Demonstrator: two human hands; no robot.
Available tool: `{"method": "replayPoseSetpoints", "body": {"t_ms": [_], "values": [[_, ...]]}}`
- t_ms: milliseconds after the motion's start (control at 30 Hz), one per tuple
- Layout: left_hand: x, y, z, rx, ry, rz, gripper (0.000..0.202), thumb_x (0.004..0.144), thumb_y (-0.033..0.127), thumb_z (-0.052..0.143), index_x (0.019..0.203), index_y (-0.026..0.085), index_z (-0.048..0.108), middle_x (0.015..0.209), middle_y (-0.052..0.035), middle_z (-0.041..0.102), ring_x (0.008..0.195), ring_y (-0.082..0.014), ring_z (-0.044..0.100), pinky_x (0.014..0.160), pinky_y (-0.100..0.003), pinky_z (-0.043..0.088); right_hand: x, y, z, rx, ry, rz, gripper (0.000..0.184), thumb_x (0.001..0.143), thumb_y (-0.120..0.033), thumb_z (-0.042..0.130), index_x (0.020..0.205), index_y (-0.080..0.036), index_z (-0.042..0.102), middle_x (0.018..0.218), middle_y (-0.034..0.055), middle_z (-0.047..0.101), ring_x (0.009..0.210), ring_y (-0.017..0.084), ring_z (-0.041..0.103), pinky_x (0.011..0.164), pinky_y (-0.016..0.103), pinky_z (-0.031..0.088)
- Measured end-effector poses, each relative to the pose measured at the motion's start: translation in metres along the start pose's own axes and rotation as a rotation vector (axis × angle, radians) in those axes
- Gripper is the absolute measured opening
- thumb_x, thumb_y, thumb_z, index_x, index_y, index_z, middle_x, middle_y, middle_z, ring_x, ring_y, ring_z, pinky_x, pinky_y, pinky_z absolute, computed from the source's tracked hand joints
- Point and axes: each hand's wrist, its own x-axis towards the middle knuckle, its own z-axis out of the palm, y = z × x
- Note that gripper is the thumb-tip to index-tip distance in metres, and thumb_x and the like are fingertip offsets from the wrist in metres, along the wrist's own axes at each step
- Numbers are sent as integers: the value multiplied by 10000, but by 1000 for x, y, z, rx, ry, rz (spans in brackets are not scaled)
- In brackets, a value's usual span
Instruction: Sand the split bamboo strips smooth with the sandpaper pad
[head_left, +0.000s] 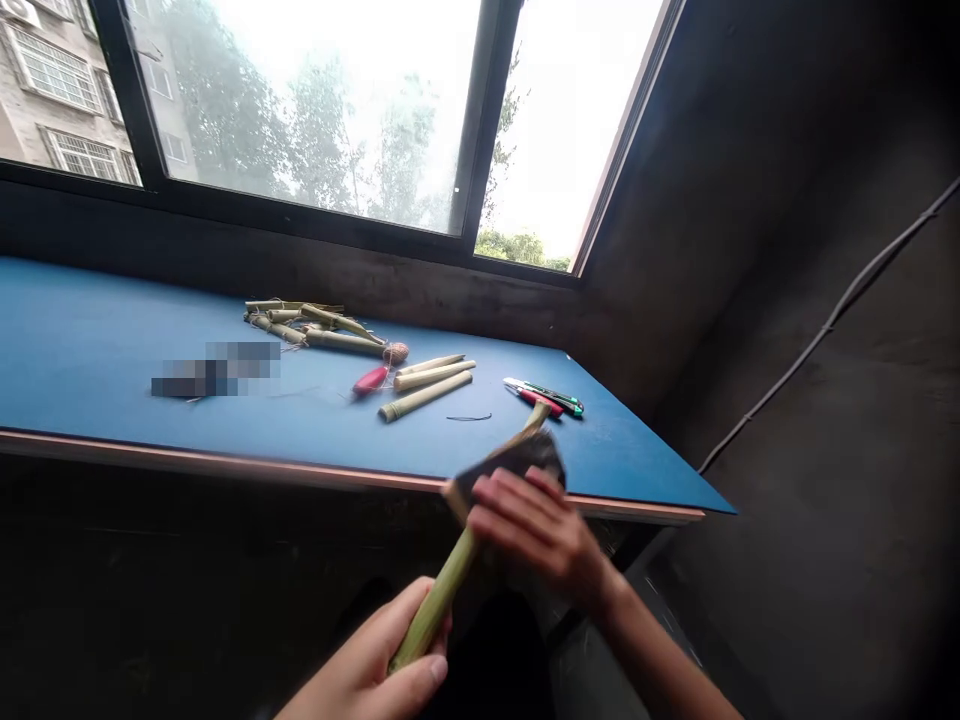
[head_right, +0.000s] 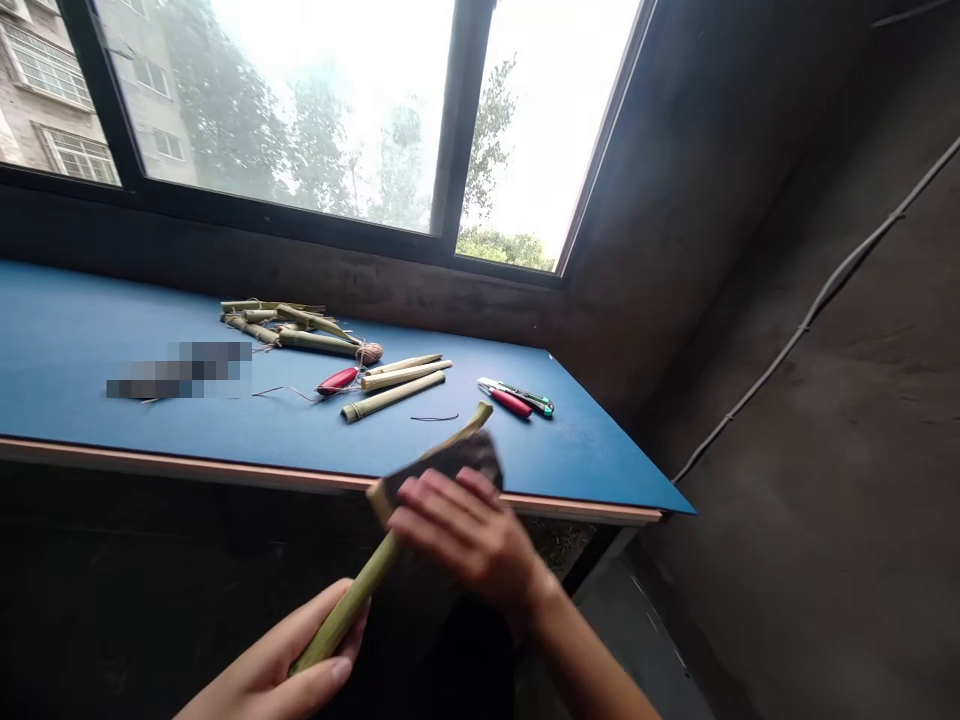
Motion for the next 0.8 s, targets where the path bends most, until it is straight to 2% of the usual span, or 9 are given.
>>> {"method": "replayPoseSetpoints", "body": {"t_ms": [100,133,233,267,400,500,600,700,800], "values": [[1,5,1,-78,-75,-50,321,811,472,579,983,200,581,855,-8,516,766,-141,448,724,-235,387,-4,11,2,-62,179,314,475,919,-31,279,1326,-209,450,1322,50,499,1285,162,388,1104,394,277],[2,5,1,-133,-99,-48,326,804,470,593,981,197,574,811,7,494,703,-115,417,665,-216,371,-4,9,4,-46,182,284,465,921,-41,295,1321,-216,456,1313,44,509,1280,164,396,1104,400,279],[2,2,0,-315,-127,-39,329,800,457,611,982,189,554,702,36,426,576,-69,316,534,-188,286,-5,1,11,70,8,-20,381,938,-133,373,1280,-241,498,1298,-8,524,1270,147,409,1124,357,262],[1,1,-1,-366,-125,-34,319,799,444,620,970,182,555,685,38,418,562,-64,307,518,-185,269,-8,3,13,83,-16,-37,375,938,-140,378,1276,-246,503,1302,-16,521,1272,142,405,1129,348,255],[-5,0,-5,-614,-158,18,422,725,507,676,978,184,576,589,62,353,476,-42,258,445,-174,208,-27,45,6,34,187,472,492,908,-37,281,1312,-247,467,1310,29,514,1250,155,437,1065,381,374],[-4,6,-6,-701,-77,-15,508,722,579,637,1069,214,564,540,86,296,424,-32,174,402,-165,163,-27,58,-16,6,362,599,510,887,-32,309,1316,-260,465,1303,38,518,1227,193,466,1030,420,415],[5,9,-1,-622,45,-13,452,788,568,561,1040,194,586,526,76,327,437,-45,199,414,-162,207,-8,24,-30,-26,395,414,523,872,-25,357,1334,-252,445,1355,36,465,1229,228,462,1040,447,396],[10,1,4,-582,168,-37,490,746,578,606,1076,216,589,536,62,410,466,-60,292,447,-154,285,12,-28,-25,15,136,68,420,907,-114,397,1304,-216,486,1387,43,425,1243,246,442,1041,423,393],[8,-9,5,-556,394,-171,529,651,572,696,1055,239,619,653,26,537,568,-95,434,516,-174,383,22,-49,-10,20,-40,-167,327,929,-218,427,1226,-254,559,1322,-9,503,1247,196,440,1057,353,378]]}}
